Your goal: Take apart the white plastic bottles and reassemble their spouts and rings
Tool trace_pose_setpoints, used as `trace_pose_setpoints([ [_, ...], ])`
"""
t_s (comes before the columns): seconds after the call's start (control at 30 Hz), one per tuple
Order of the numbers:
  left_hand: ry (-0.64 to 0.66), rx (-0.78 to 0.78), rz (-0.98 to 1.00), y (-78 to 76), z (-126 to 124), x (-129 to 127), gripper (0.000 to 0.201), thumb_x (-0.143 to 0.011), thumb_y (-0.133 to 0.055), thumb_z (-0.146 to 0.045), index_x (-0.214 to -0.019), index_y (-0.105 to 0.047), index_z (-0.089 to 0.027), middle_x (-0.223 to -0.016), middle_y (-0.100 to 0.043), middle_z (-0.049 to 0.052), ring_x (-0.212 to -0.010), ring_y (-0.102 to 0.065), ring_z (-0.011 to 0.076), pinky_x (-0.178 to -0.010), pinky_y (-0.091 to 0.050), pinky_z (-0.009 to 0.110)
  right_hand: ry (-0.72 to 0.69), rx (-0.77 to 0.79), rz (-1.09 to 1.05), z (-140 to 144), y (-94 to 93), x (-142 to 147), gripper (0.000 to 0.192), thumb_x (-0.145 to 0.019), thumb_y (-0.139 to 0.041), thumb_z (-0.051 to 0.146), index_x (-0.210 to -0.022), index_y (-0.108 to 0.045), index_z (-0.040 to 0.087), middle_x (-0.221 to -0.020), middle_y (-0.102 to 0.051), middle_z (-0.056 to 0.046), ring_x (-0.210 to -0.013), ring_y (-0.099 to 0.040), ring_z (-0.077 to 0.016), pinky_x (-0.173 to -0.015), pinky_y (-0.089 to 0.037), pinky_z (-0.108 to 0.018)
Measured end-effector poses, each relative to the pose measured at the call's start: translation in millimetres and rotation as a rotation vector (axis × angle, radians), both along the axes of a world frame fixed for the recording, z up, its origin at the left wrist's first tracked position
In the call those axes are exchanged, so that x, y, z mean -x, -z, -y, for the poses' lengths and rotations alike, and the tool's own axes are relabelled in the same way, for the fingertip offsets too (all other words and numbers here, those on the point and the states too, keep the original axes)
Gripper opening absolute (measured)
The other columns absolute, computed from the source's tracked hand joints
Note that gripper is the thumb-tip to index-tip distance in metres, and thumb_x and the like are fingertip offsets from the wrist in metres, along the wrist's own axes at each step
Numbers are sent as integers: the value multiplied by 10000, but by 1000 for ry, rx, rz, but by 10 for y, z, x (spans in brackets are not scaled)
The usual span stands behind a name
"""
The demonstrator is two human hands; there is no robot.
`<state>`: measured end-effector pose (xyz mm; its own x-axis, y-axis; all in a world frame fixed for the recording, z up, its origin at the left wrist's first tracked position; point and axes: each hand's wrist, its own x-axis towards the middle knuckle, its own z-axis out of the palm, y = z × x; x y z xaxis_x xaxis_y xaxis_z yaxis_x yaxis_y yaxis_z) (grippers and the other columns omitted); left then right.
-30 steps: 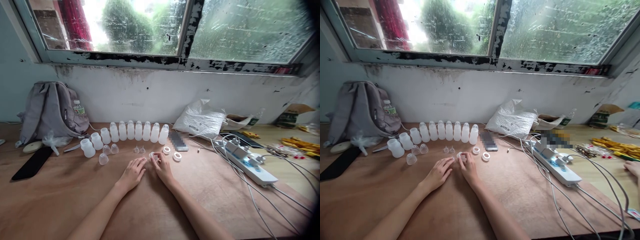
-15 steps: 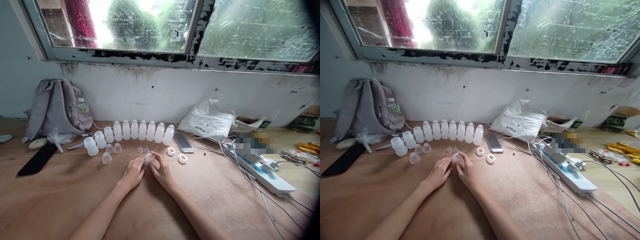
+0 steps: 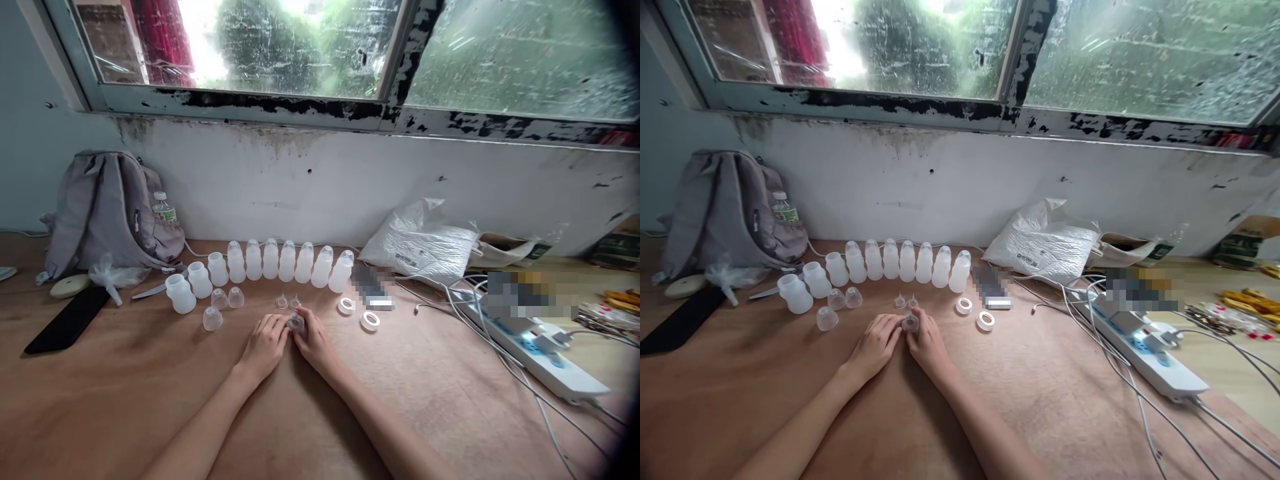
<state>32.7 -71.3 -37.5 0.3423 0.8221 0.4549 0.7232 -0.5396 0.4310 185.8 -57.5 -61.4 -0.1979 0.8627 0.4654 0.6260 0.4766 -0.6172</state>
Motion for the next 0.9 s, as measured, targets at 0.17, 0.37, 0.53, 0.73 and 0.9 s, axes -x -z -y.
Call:
trace_pose_setpoints([
  [0.17,72,-5,-76,6,5,-82,282,-869,-355,-237,-1078,-543,-240,-1226,-483,63,-1119,-442,209,-921,-410,387,-19,14,-12,-17,16,0,467,-682,-427,76,-1135,-399,185,-1096,-547,-99,-1026,-505,-210,-884,-423,-385],
  [0.37,104,28,-36,77,-22,-79,345,-875,-340,-225,-1190,-478,-201,-1223,-509,77,-1149,-427,205,-953,-382,405,-50,-29,-14,-8,27,-4,490,-681,-447,71,-1155,-385,181,-1082,-545,-102,-1021,-502,-214,-889,-417,-392],
  [0.53,113,141,300,37,-22,-47,324,-839,-425,-248,-1137,-525,-171,-1143,-557,88,-1077,-490,198,-933,-407,376,-146,-46,-49,73,-79,1,494,-714,-464,90,-1187,-367,195,-1083,-540,-97,-1019,-503,-213,-881,-414,-383],
  [0.73,178,408,520,-75,11,-36,322,-841,-409,-277,-1127,-521,-180,-1080,-613,59,-947,-585,169,-826,-476,289,-47,58,-136,125,-173,4,179,-804,-430,184,-976,-477,204,-752,-583,-24,-635,-535,-143,-613,-441,-266],
  [0.9,130,293,340,-91,75,-63,264,-845,-387,-252,-1059,-536,-214,-1021,-630,34,-915,-587,164,-803,-460,276,-18,182,-215,122,-210,17,48,-729,-478,182,-763,-450,202,-588,-485,47,-516,-450,-107,-496,-354,-214],
])
